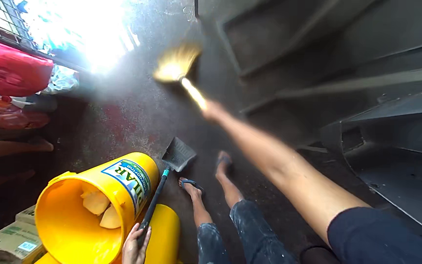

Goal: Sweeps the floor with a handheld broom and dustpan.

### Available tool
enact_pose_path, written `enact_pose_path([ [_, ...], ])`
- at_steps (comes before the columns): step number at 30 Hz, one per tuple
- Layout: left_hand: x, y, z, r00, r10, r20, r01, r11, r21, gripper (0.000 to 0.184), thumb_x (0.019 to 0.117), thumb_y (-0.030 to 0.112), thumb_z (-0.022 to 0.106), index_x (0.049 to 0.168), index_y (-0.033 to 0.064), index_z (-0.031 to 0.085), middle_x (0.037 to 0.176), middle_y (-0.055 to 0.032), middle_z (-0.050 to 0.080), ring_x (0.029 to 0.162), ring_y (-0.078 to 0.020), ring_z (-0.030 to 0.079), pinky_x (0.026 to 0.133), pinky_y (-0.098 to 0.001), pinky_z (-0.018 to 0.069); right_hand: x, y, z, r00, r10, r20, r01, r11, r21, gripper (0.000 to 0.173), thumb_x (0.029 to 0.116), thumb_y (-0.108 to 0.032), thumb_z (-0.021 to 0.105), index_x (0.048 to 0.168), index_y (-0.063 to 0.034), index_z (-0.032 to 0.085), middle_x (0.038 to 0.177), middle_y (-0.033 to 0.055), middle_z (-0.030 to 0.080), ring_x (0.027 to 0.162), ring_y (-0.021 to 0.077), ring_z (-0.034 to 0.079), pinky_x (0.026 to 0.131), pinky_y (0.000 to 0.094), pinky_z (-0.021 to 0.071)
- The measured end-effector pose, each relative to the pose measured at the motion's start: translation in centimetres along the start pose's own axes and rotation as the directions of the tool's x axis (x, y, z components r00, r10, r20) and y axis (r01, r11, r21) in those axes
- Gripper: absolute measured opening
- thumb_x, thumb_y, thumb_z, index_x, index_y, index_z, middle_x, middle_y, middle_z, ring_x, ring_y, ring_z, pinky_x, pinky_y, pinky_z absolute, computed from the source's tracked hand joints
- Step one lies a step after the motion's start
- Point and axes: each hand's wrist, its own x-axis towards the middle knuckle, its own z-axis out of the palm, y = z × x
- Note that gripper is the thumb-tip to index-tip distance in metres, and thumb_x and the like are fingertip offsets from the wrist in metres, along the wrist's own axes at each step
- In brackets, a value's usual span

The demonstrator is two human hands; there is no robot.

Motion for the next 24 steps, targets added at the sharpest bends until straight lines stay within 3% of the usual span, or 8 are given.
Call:
enact_pose_path([
  [5, -1.4, -1.5, -1.4, 1.000, 0.018, 0.022, -0.018, 1.000, 0.022, 0.041, 0.0959, -0.005, 0.047, 0.136, -0.0039, 0.049, 0.116, -0.0199, 0.058, 0.085, -0.0234, 0.064, 0.073, -0.0367, 0.0590, -14.7, 15.3, 6.2, 0.969, 0.150, 0.196, -0.069, 0.928, -0.367, 0.059, 0.1064, -0.030, 0.046, 0.162, -0.0266, 0.029, 0.126, 0.0252, 0.066, 0.117, 0.0465, 0.063, 0.099, 0.0658, 0.0481],
  [8, -1.4, -2.2, -0.6, 0.988, 0.104, 0.110, -0.118, 0.985, 0.124, 0.035, 0.0967, -0.005, 0.048, 0.131, -0.0059, 0.054, 0.108, -0.0176, 0.061, 0.077, -0.0189, 0.065, 0.067, -0.0327, 0.0587, -25.5, 25.5, 5.4, 0.930, 0.318, 0.184, -0.253, 0.917, -0.309, 0.058, 0.1070, -0.035, 0.049, 0.162, -0.0285, 0.031, 0.127, 0.0253, 0.067, 0.117, 0.0451, 0.064, 0.102, 0.0638, 0.0473],
  [10, -1.3, -1.5, 0.0, 0.953, 0.194, 0.231, -0.247, 0.942, 0.228, 0.033, 0.0981, -0.001, 0.047, 0.129, -0.0071, 0.057, 0.103, -0.0172, 0.065, 0.075, -0.0177, 0.066, 0.066, -0.0330, 0.0589, -32.4, 29.5, 3.5, 0.949, 0.296, 0.106, -0.280, 0.949, -0.145, 0.054, 0.1045, -0.028, 0.059, 0.156, -0.0180, 0.045, 0.133, 0.0242, 0.065, 0.121, 0.0412, 0.064, 0.107, 0.0601, 0.0460],
  [11, -1.5, -1.0, 0.3, 0.933, 0.229, 0.278, -0.306, 0.911, 0.276, 0.032, 0.0988, 0.002, 0.046, 0.127, -0.0072, 0.058, 0.097, -0.0148, 0.067, 0.072, -0.0161, 0.066, 0.064, -0.0326, 0.0591, -35.6, 30.4, 2.3, 0.965, 0.257, 0.053, -0.254, 0.965, -0.062, 0.052, 0.1027, -0.022, 0.062, 0.152, -0.0125, 0.049, 0.132, 0.0232, 0.065, 0.116, 0.0382, 0.067, 0.104, 0.0577, 0.0497],
  [13, -3.1, -0.3, -0.6, 0.937, 0.175, 0.303, -0.291, 0.871, 0.395, 0.031, 0.1008, 0.002, 0.045, 0.127, -0.0062, 0.058, 0.099, -0.0119, 0.065, 0.073, -0.0135, 0.066, 0.066, -0.0301, 0.0599, -42.1, 30.5, 0.8, 0.967, 0.256, -0.004, -0.256, 0.966, 0.034, 0.051, 0.1018, -0.017, 0.060, 0.151, -0.0092, 0.050, 0.115, 0.0221, 0.070, 0.080, 0.0291, 0.068, 0.075, 0.0509, 0.0566],
  [16, -2.1, 1.4, 0.5, 0.928, 0.160, 0.338, -0.314, 0.824, 0.471, 0.031, 0.0981, -0.003, 0.048, 0.126, -0.0053, 0.060, 0.098, -0.0117, 0.065, 0.073, -0.0126, 0.066, 0.069, -0.0285, 0.0594, -41.1, 27.1, 0.3, 0.965, 0.252, -0.065, -0.247, 0.966, 0.075, 0.054, 0.1050, -0.024, 0.049, 0.157, -0.0107, 0.041, 0.092, 0.0171, 0.068, 0.058, 0.0200, 0.057, 0.055, 0.0419, 0.0517],
  [21, 1.3, 2.7, 1.7, 0.841, 0.192, 0.506, -0.518, 0.557, 0.649, 0.033, 0.0998, 0.006, 0.051, 0.130, 0.0029, 0.064, 0.112, -0.0202, 0.068, 0.090, -0.0269, 0.068, 0.082, -0.0462, 0.0562, -29.4, 19.5, 6.2, 0.912, 0.410, -0.028, -0.365, 0.839, 0.403, 0.050, 0.1123, -0.035, 0.038, 0.159, -0.0180, 0.035, 0.094, 0.0142, 0.062, 0.062, 0.0168, 0.054, 0.058, 0.0341, 0.0496],
  [24, 3.7, 3.5, 2.8, 0.797, 0.223, 0.561, -0.581, 0.535, 0.614, 0.034, 0.0976, 0.010, 0.057, 0.131, 0.0061, 0.064, 0.105, -0.0173, 0.070, 0.082, -0.0255, 0.070, 0.077, -0.0460, 0.0592, -29.0, 18.7, 14.0, 0.883, 0.464, 0.067, -0.422, 0.723, 0.548, 0.045, 0.1116, -0.041, 0.036, 0.153, -0.0223, 0.040, 0.088, 0.0092, 0.060, 0.059, 0.0156, 0.054, 0.054, 0.0329, 0.0488],
])
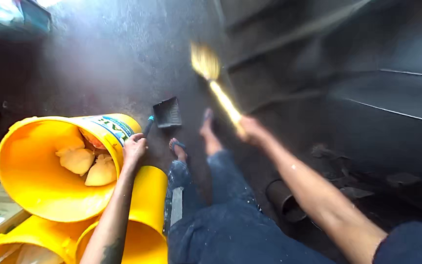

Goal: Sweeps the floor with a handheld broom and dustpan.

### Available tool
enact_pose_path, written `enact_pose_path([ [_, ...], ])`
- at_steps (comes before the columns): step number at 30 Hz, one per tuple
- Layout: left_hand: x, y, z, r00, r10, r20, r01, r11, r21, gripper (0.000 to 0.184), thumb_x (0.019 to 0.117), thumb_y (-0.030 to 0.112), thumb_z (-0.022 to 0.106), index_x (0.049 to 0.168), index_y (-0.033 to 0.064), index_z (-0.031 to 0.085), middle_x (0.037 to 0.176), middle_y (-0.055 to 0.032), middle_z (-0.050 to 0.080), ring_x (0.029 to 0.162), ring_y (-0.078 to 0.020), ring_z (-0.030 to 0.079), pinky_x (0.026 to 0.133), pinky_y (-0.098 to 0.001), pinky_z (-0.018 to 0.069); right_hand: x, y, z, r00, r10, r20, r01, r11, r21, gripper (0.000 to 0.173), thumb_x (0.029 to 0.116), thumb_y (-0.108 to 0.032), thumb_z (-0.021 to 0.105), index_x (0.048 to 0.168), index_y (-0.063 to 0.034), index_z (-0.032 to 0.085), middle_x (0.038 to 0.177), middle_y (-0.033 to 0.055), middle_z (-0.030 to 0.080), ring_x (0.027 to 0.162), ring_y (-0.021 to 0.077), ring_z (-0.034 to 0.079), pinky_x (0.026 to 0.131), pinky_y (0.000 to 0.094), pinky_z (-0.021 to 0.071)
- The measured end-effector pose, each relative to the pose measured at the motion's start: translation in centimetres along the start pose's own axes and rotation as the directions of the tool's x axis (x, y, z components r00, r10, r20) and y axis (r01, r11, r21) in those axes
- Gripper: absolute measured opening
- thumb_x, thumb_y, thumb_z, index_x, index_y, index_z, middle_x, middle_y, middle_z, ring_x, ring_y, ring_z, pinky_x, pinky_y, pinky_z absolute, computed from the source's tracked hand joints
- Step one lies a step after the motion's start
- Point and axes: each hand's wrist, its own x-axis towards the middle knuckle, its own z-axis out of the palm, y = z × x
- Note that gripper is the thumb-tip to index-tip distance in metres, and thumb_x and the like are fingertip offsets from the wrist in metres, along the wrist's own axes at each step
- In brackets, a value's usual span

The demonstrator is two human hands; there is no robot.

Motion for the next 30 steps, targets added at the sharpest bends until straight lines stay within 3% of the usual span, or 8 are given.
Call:
enact_pose_path([
  [5, 0.6, 2.2, 0.0, 0.987, -0.048, 0.151, 0.084, 0.967, -0.242, 0.038, 0.0993, 0.005, 0.056, 0.137, 0.0033, 0.055, 0.095, -0.0133, 0.063, 0.071, -0.0166, 0.062, 0.066, -0.0317, 0.0555, -9.6, 11.7, 2.7, 0.984, -0.005, 0.178, -0.059, 0.936, 0.348, 0.045, 0.1120, -0.029, 0.036, 0.156, -0.0171, 0.038, 0.070, 0.0011, 0.054, 0.046, 0.0075, 0.046, 0.041, 0.0228, 0.0397],
  [9, 0.7, 2.4, 0.2, 0.986, -0.003, 0.167, 0.043, 0.971, -0.237, 0.037, 0.0962, 0.000, 0.052, 0.133, 0.0012, 0.056, 0.092, -0.0110, 0.061, 0.068, -0.0146, 0.058, 0.063, -0.0291, 0.0526, -16.7, 17.4, 0.8, 0.998, -0.055, 0.034, 0.035, 0.900, 0.434, 0.055, 0.1082, -0.019, 0.042, 0.162, -0.0164, 0.028, 0.065, 0.0017, 0.053, 0.042, 0.0084, 0.048, 0.037, 0.0227, 0.0416],
  [14, 0.3, 3.3, 2.2, 0.981, -0.004, 0.196, 0.027, 0.993, -0.117, 0.034, 0.0969, 0.000, 0.051, 0.129, 0.0021, 0.059, 0.084, -0.0084, 0.057, 0.063, -0.0147, 0.056, 0.060, -0.0294, 0.0529, -13.8, 18.4, 5.7, 0.995, 0.076, -0.070, -0.040, 0.911, 0.411, 0.055, 0.1114, -0.023, 0.042, 0.163, -0.0191, 0.023, 0.073, 0.0053, 0.054, 0.049, 0.0130, 0.048, 0.044, 0.0295, 0.0436],
  [18, -0.7, 3.6, 3.5, 0.965, -0.045, 0.259, 0.063, 0.996, -0.061, 0.042, 0.0976, 0.003, 0.051, 0.140, 0.0057, 0.050, 0.090, -0.0081, 0.056, 0.065, -0.0138, 0.057, 0.062, -0.0291, 0.0533, -9.5, 18.9, 15.1, 0.982, 0.113, 0.153, -0.190, 0.661, 0.726, 0.038, 0.1125, -0.031, 0.036, 0.147, -0.0144, 0.039, 0.072, 0.0043, 0.053, 0.048, 0.0115, 0.048, 0.042, 0.0266, 0.0412],
  [21, -0.9, 3.7, 4.5, 0.961, -0.036, 0.274, 0.070, 0.991, -0.113, 0.043, 0.0970, 0.001, 0.049, 0.140, 0.0050, 0.046, 0.091, -0.0082, 0.056, 0.063, -0.0127, 0.058, 0.060, -0.0274, 0.0546, -9.9, 20.0, 18.3, 0.940, 0.097, 0.327, -0.313, 0.625, 0.715, 0.045, 0.1126, -0.033, 0.037, 0.154, -0.0161, 0.035, 0.072, 0.0044, 0.053, 0.049, 0.0121, 0.049, 0.043, 0.0262, 0.0429],
  [24, -1.3, 3.1, 4.8, 0.969, -0.050, 0.242, 0.095, 0.979, -0.181, 0.045, 0.0969, 0.002, 0.049, 0.141, 0.0048, 0.044, 0.096, -0.0108, 0.058, 0.067, -0.0156, 0.061, 0.062, -0.0297, 0.0561, -13.9, 23.3, 16.7, 0.916, -0.004, 0.402, -0.332, 0.553, 0.764, 0.044, 0.1130, -0.030, 0.034, 0.155, -0.0181, 0.034, 0.067, 0.0035, 0.053, 0.044, 0.0094, 0.047, 0.039, 0.0232, 0.0409],
  [27, -1.9, 2.1, 4.2, 0.973, -0.032, 0.227, 0.086, 0.969, -0.230, 0.026, 0.0951, 0.001, 0.049, 0.121, 0.0043, 0.051, 0.092, -0.0091, 0.059, 0.067, -0.0150, 0.061, 0.061, -0.0294, 0.0573, -19.4, 27.6, 10.7, 0.928, -0.175, 0.329, -0.136, 0.662, 0.737, 0.055, 0.1067, -0.023, 0.036, 0.160, -0.0132, 0.027, 0.067, 0.0014, 0.056, 0.044, 0.0086, 0.049, 0.040, 0.0236, 0.0435],
  [30, -3.2, -0.2, 1.9, 0.990, -0.044, 0.138, 0.095, 0.914, -0.395, 0.045, 0.0894, -0.007, 0.049, 0.134, -0.0007, 0.047, 0.110, -0.0153, 0.057, 0.082, -0.0211, 0.062, 0.070, -0.0359, 0.0576, -23.4, 31.1, 3.4, 0.942, -0.295, 0.159, 0.136, 0.769, 0.624, 0.073, 0.0950, -0.030, 0.053, 0.158, -0.0035, 0.027, 0.068, -0.0026, 0.062, 0.047, 0.0076, 0.054, 0.042, 0.0249, 0.0484],
])
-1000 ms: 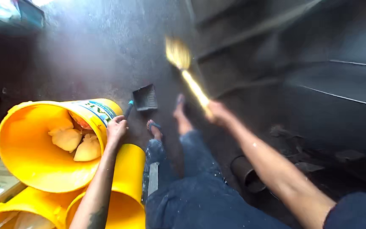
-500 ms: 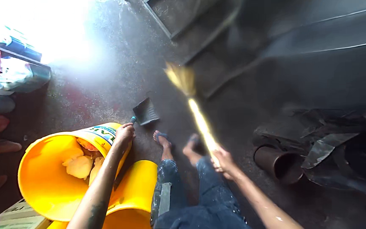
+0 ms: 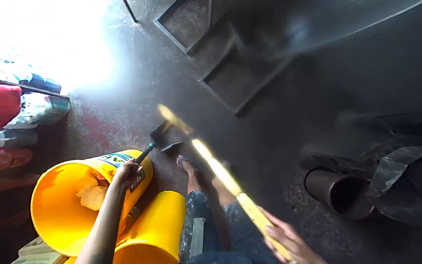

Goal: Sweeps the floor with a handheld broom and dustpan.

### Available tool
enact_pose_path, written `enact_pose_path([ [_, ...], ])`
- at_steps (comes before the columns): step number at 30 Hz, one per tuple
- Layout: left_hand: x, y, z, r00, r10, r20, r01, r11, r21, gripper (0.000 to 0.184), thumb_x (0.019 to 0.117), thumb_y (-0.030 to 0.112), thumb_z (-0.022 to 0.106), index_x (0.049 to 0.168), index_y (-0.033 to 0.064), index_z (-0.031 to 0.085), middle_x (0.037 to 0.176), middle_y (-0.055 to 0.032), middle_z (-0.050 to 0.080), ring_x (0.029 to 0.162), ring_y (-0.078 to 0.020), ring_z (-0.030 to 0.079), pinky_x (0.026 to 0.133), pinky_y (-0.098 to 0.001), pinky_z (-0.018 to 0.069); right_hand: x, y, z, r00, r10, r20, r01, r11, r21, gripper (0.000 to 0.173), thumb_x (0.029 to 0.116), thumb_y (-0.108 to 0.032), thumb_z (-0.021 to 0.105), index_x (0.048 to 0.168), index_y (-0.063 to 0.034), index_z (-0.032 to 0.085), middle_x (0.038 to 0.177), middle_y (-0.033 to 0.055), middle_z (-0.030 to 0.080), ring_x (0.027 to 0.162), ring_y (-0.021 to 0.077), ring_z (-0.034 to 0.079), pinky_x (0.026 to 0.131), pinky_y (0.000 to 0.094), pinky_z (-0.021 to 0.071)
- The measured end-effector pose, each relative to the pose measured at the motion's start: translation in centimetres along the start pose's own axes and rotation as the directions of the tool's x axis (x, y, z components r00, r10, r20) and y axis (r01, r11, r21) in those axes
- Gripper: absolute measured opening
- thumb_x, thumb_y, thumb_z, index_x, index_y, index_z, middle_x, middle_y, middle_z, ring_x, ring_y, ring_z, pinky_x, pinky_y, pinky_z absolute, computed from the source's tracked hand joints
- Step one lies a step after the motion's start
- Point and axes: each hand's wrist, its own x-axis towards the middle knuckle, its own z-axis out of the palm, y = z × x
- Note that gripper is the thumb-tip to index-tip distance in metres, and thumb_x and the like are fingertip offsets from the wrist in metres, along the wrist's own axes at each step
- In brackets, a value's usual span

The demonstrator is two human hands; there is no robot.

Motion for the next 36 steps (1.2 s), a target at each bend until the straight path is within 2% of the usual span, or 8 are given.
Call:
enact_pose_path([
  [5, -3.5, -3.2, -3.4, 0.985, -0.066, -0.162, 0.012, 0.948, -0.317, 0.035, 0.0938, -0.004, 0.046, 0.129, -0.0021, 0.049, 0.103, -0.0177, 0.061, 0.078, -0.0238, 0.066, 0.066, -0.0367, 0.0602, 5.7, -9.1, -4.6, 0.992, -0.129, 0.004, 0.123, 0.937, -0.326, 0.093, 0.0895, -0.047, 0.068, 0.162, -0.0099, 0.024, 0.100, 0.0073, 0.071, 0.062, 0.0167, 0.066, 0.045, 0.0309, 0.0544],
  [8, -3.8, -4.4, -2.9, 0.963, -0.131, -0.236, 0.004, 0.882, -0.472, 0.030, 0.0943, 0.000, 0.047, 0.124, -0.0009, 0.048, 0.099, -0.0184, 0.058, 0.076, -0.0270, 0.064, 0.064, -0.0406, 0.0595, 17.1, -17.9, 1.0, 0.988, -0.151, -0.020, 0.121, 0.860, -0.496, 0.068, 0.1030, -0.016, 0.053, 0.163, -0.0139, 0.021, 0.096, 0.0103, 0.063, 0.059, 0.0140, 0.055, 0.049, 0.0296, 0.0482],
  [12, -2.4, -4.5, -2.4, 0.941, -0.186, -0.283, -0.006, 0.827, -0.563, 0.026, 0.0942, 0.001, 0.050, 0.120, 0.0004, 0.048, 0.103, -0.0205, 0.058, 0.080, -0.0300, 0.064, 0.068, -0.0427, 0.0602, 32.9, -24.5, 11.5, 0.985, -0.175, -0.001, 0.150, 0.844, -0.515, 0.054, 0.1060, -0.016, 0.052, 0.158, -0.0184, 0.036, 0.090, 0.0116, 0.061, 0.060, 0.0152, 0.055, 0.054, 0.0313, 0.0498],
  [17, -1.2, -3.2, -4.9, 0.947, -0.291, -0.136, 0.133, 0.741, -0.659, 0.030, 0.0975, 0.005, 0.051, 0.127, -0.0013, 0.049, 0.112, -0.0245, 0.060, 0.091, -0.0351, 0.068, 0.073, -0.0468, 0.0623, 39.1, -21.9, 17.9, 0.997, -0.078, -0.015, 0.035, 0.603, -0.797, 0.049, 0.1035, -0.025, 0.057, 0.152, -0.0178, 0.048, 0.096, 0.0225, 0.066, 0.069, 0.0305, 0.062, 0.063, 0.0486, 0.0546],
  [21, 0.0, -2.5, -8.4, 0.916, -0.402, -0.002, 0.264, 0.606, -0.751, 0.034, 0.0990, 0.009, 0.048, 0.130, -0.0060, 0.047, 0.120, -0.0331, 0.061, 0.101, -0.0427, 0.069, 0.081, -0.0491, 0.0619, 31.0, -15.5, 13.3, 0.993, 0.114, -0.013, -0.047, 0.308, -0.950, 0.054, 0.1070, -0.027, 0.050, 0.159, -0.0193, 0.038, 0.136, 0.0214, 0.062, 0.121, 0.0375, 0.063, 0.105, 0.0601, 0.0469],
  [26, -3.1, -4.9, -9.3, 0.859, -0.504, 0.090, 0.351, 0.452, -0.820, 0.026, 0.0953, -0.001, 0.044, 0.121, -0.0051, 0.049, 0.104, -0.0271, 0.064, 0.084, -0.0340, 0.072, 0.070, -0.0389, 0.0638, 17.7, -14.7, 8.9, 0.997, 0.027, -0.078, -0.078, 0.617, -0.783, 0.061, 0.0964, -0.018, 0.056, 0.154, -0.0051, 0.042, 0.075, 0.0099, 0.064, 0.048, 0.0154, 0.054, 0.044, 0.0339, 0.0491],
  [30, -6.6, -8.7, -10.3, 0.880, -0.452, 0.147, 0.357, 0.423, -0.833, 0.030, 0.0971, -0.005, 0.039, 0.126, -0.0051, 0.047, 0.104, -0.0260, 0.068, 0.085, -0.0307, 0.074, 0.073, -0.0349, 0.0637, 18.5, -18.8, 13.2, 0.987, -0.161, 0.003, 0.097, 0.579, -0.810, 0.071, 0.0938, -0.027, 0.056, 0.158, -0.0045, 0.035, 0.077, 0.0045, 0.064, 0.047, 0.0109, 0.054, 0.041, 0.0299, 0.0490],
  [36, -10.0, -11.0, -10.8, 0.883, -0.443, 0.157, 0.319, 0.318, -0.893, 0.035, 0.0982, -0.004, 0.037, 0.132, -0.0026, 0.046, 0.112, -0.0261, 0.069, 0.093, -0.0332, 0.074, 0.079, -0.0373, 0.0635, 40.1, -25.0, 34.6, 0.982, -0.144, 0.123, 0.183, 0.548, -0.816, 0.054, 0.1077, -0.021, 0.051, 0.159, -0.0143, 0.035, 0.094, 0.0183, 0.065, 0.068, 0.0224, 0.060, 0.066, 0.0417, 0.0546],
])
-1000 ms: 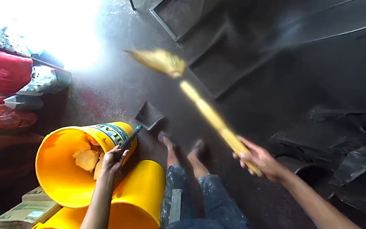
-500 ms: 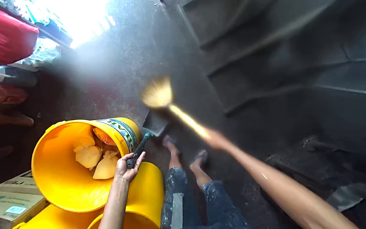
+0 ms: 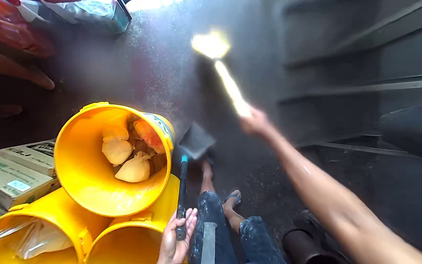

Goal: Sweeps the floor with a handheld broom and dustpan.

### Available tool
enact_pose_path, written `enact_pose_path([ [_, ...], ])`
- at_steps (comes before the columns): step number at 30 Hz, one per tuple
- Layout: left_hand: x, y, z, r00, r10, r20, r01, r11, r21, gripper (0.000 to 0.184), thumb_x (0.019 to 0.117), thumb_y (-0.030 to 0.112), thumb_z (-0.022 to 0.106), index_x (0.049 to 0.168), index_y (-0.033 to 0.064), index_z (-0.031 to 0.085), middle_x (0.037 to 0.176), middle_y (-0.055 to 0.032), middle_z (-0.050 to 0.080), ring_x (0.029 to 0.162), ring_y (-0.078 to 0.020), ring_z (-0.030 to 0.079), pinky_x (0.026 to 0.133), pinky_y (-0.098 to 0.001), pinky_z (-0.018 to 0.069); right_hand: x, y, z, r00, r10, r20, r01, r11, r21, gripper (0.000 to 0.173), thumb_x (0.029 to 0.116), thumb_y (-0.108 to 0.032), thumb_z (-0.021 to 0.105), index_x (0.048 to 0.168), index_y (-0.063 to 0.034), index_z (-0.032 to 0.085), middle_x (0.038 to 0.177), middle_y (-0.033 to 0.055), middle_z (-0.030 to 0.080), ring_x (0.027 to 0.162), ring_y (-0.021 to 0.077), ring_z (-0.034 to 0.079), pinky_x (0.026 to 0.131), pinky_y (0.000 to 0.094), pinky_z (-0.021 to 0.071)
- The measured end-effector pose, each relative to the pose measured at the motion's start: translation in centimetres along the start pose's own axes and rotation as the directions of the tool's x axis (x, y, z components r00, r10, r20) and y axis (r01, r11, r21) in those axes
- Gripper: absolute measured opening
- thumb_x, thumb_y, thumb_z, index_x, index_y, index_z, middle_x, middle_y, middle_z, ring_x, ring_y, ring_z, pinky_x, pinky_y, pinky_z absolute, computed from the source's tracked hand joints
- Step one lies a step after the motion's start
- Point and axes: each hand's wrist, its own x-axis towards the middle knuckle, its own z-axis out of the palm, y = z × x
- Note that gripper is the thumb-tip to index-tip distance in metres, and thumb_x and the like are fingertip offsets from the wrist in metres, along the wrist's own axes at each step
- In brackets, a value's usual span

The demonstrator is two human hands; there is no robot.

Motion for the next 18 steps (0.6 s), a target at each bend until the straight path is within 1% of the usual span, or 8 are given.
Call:
enact_pose_path([
  [3, -0.5, -0.8, -1.8, 1.000, 0.012, 0.005, -0.012, 0.997, -0.081, 0.037, 0.0967, -0.003, 0.034, 0.132, -0.0031, 0.046, 0.115, -0.0284, 0.069, 0.098, -0.0367, 0.074, 0.082, -0.0397, 0.0635, 8.3, -5.6, 5.1, 0.992, -0.018, 0.124, 0.019, 1.000, -0.013, 0.051, 0.1064, -0.024, 0.053, 0.156, -0.0173, 0.041, 0.107, 0.0192, 0.065, 0.075, 0.0238, 0.062, 0.069, 0.0427, 0.0553],
  [5, -0.8, -0.9, -3.3, 0.999, 0.014, 0.036, -0.010, 0.994, -0.108, 0.037, 0.0957, -0.001, 0.034, 0.129, -0.0035, 0.049, 0.116, -0.0286, 0.069, 0.101, -0.0370, 0.074, 0.084, -0.0393, 0.0631, 9.8, -7.9, 7.5, 0.977, 0.017, 0.213, 0.036, 0.969, -0.244, 0.052, 0.1045, -0.023, 0.055, 0.155, -0.0194, 0.044, 0.113, 0.0212, 0.065, 0.080, 0.0285, 0.064, 0.070, 0.0469, 0.0548],
  [7, -1.0, -1.2, -4.3, 0.998, 0.007, 0.057, 0.000, 0.994, -0.109, 0.038, 0.0950, 0.000, 0.034, 0.129, -0.0020, 0.050, 0.117, -0.0275, 0.070, 0.102, -0.0357, 0.074, 0.085, -0.0381, 0.0628, 8.8, -8.7, 8.9, 0.957, 0.017, 0.288, 0.152, 0.818, -0.555, 0.053, 0.1013, -0.021, 0.057, 0.153, -0.0179, 0.047, 0.120, 0.0217, 0.065, 0.093, 0.0341, 0.067, 0.076, 0.0537, 0.0545],
  [9, -1.4, -1.5, -4.7, 0.999, 0.007, 0.039, -0.004, 0.997, -0.078, 0.037, 0.0957, 0.000, 0.033, 0.128, -0.0010, 0.050, 0.117, -0.0265, 0.070, 0.101, -0.0347, 0.074, 0.084, -0.0376, 0.0630, 6.8, -7.0, 9.0, 0.939, 0.026, 0.343, 0.252, 0.628, -0.737, 0.053, 0.0976, -0.021, 0.061, 0.150, -0.0194, 0.052, 0.130, 0.0221, 0.064, 0.117, 0.0425, 0.063, 0.092, 0.0660, 0.0506],
  [11, -1.5, -1.7, -4.8, 1.000, 0.020, 0.022, -0.019, 0.999, -0.035, 0.035, 0.0967, 0.000, 0.033, 0.128, -0.0009, 0.049, 0.116, -0.0261, 0.071, 0.100, -0.0341, 0.075, 0.082, -0.0368, 0.0635, 5.1, -4.1, 6.9, 0.928, 0.053, 0.368, 0.293, 0.506, -0.811, 0.054, 0.0973, -0.020, 0.062, 0.150, -0.0269, 0.052, 0.129, 0.0218, 0.065, 0.119, 0.0456, 0.062, 0.091, 0.0693, 0.0488],
  [13, -1.8, -1.9, -5.1, 0.999, 0.030, 0.022, -0.030, 1.000, 0.000, 0.034, 0.0972, 0.000, 0.033, 0.126, -0.0010, 0.051, 0.114, -0.0258, 0.071, 0.099, -0.0331, 0.075, 0.081, -0.0363, 0.0637, 3.5, -0.3, 2.7, 0.939, 0.092, 0.332, 0.255, 0.466, -0.847, 0.052, 0.1005, -0.023, 0.057, 0.151, -0.0321, 0.050, 0.125, 0.0219, 0.067, 0.116, 0.0459, 0.063, 0.088, 0.0688, 0.0499],
  [16, -2.6, -2.6, -5.7, 0.998, 0.052, 0.027, -0.053, 0.998, 0.040, 0.034, 0.0972, 0.001, 0.032, 0.125, -0.0013, 0.051, 0.113, -0.0262, 0.071, 0.098, -0.0326, 0.075, 0.082, -0.0364, 0.0637, 0.6, 7.8, -6.3, 0.968, 0.115, 0.223, 0.138, 0.500, -0.855, 0.052, 0.1045, -0.024, 0.051, 0.156, -0.0329, 0.044, 0.121, 0.0250, 0.068, 0.113, 0.0479, 0.064, 0.091, 0.0680, 0.0494],
  [18, -3.1, -3.3, -5.9, 0.997, 0.077, 0.017, -0.078, 0.995, 0.056, 0.033, 0.0973, 0.001, 0.033, 0.124, -0.0019, 0.052, 0.112, -0.0262, 0.071, 0.097, -0.0330, 0.075, 0.080, -0.0362, 0.0639, -2.8, 15.9, -12.6, 0.986, 0.062, 0.153, 0.086, 0.599, -0.796, 0.052, 0.1033, -0.026, 0.055, 0.154, -0.0287, 0.047, 0.116, 0.0263, 0.070, 0.107, 0.0488, 0.066, 0.089, 0.0695, 0.0495],
])
